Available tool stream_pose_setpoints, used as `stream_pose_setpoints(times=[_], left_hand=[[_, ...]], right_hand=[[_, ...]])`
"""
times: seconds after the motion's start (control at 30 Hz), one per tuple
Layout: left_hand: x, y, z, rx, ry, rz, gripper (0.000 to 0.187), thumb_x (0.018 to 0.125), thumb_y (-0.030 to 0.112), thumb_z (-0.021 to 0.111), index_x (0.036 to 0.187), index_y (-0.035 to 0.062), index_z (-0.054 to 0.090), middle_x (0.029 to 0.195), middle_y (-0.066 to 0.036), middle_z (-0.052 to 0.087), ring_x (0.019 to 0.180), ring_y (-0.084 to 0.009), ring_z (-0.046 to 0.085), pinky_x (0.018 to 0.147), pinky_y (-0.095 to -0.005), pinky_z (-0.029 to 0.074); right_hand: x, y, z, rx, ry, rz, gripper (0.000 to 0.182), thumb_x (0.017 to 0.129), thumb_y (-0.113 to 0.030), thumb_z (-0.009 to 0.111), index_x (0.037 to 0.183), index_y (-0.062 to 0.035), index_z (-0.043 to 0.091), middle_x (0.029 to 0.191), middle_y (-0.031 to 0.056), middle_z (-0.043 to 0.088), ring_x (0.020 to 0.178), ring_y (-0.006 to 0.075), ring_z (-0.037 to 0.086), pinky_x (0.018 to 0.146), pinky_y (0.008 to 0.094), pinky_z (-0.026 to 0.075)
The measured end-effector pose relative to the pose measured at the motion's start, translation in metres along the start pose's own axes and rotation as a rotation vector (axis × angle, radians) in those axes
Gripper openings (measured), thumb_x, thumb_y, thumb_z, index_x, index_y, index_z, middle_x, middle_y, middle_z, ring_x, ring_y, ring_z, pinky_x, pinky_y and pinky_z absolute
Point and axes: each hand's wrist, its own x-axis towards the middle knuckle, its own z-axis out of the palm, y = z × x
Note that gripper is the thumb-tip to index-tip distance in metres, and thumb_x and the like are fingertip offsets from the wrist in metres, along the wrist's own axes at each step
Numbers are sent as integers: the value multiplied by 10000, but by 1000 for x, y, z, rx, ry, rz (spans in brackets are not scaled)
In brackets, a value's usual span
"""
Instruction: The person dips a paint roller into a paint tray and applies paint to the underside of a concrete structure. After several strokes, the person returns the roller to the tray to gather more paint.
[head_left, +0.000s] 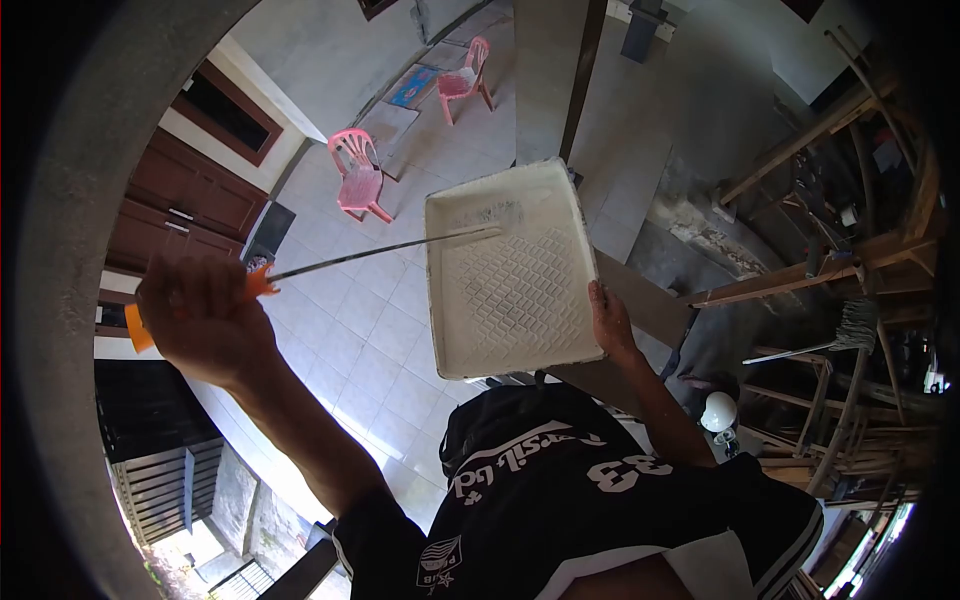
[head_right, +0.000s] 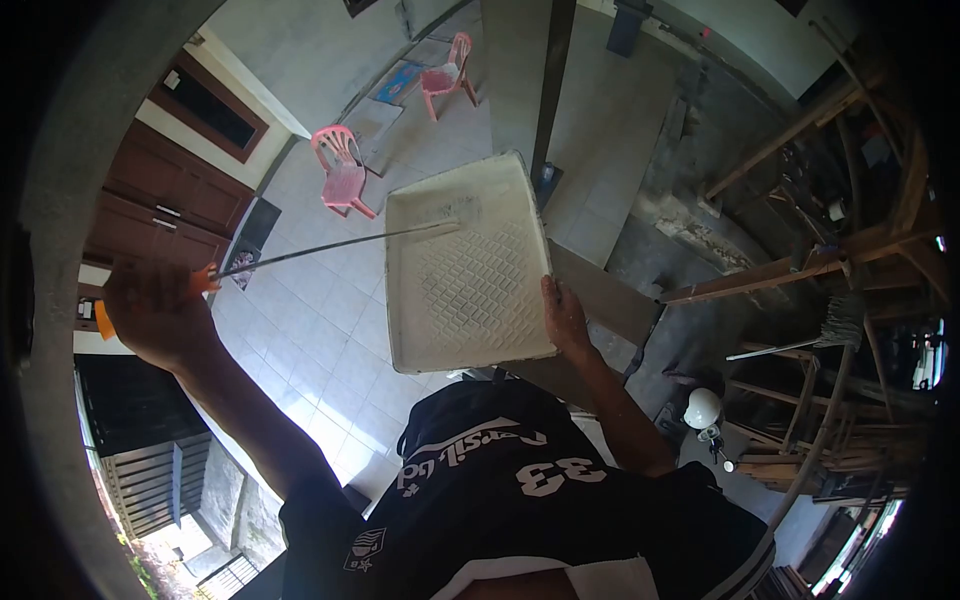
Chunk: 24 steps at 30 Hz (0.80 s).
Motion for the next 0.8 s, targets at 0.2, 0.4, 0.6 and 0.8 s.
stream_pose_setpoints(times=[0.2, 0.4, 0.6, 0.8], left_hand=[[-15, -9, 37, -97, -42, -51, 382, 867, 170, 458, 541, 172, 260, 450, 38, 236, 369, -45, 201, 393, -233, 212], [-12, -2, 35, -65, -183, -72, 409, 890, 165, 437, 534, 176, 235, 463, 32, 204, 391, -62, 152, 399, -252, 176], [1, 2, 37, 311, 4, 96, 386, 923, 208, 358, 547, 160, 280, 465, 34, 215, 375, -41, 198, 381, -226, 214], [-3, 10, 9, 172, 59, 73, 395, 922, 216, 424, 567, 177, 257, 468, 46, 207, 393, -40, 163, 410, -234, 201]], right_hand=[[0, 4, 3, -13, 22, 17, 592, 939, -485, 351, 952, 75, 540, 858, 239, 578, 827, 351, 568, 775, 401, 418], [-3, -17, -4, 9, -51, 41, 594, 934, -495, 360, 956, 65, 555, 850, 238, 591, 836, 353, 581, 786, 397, 423], [12, -20, -14, -95, -142, 43, 571, 935, -482, 368, 966, 53, 563, 848, 246, 599, 846, 367, 589, 775, 402, 431], [8, -14, -10, -86, -106, -14, 557, 937, -474, 366, 973, 50, 553, 847, 247, 591, 834, 382, 579, 762, 415, 430]])
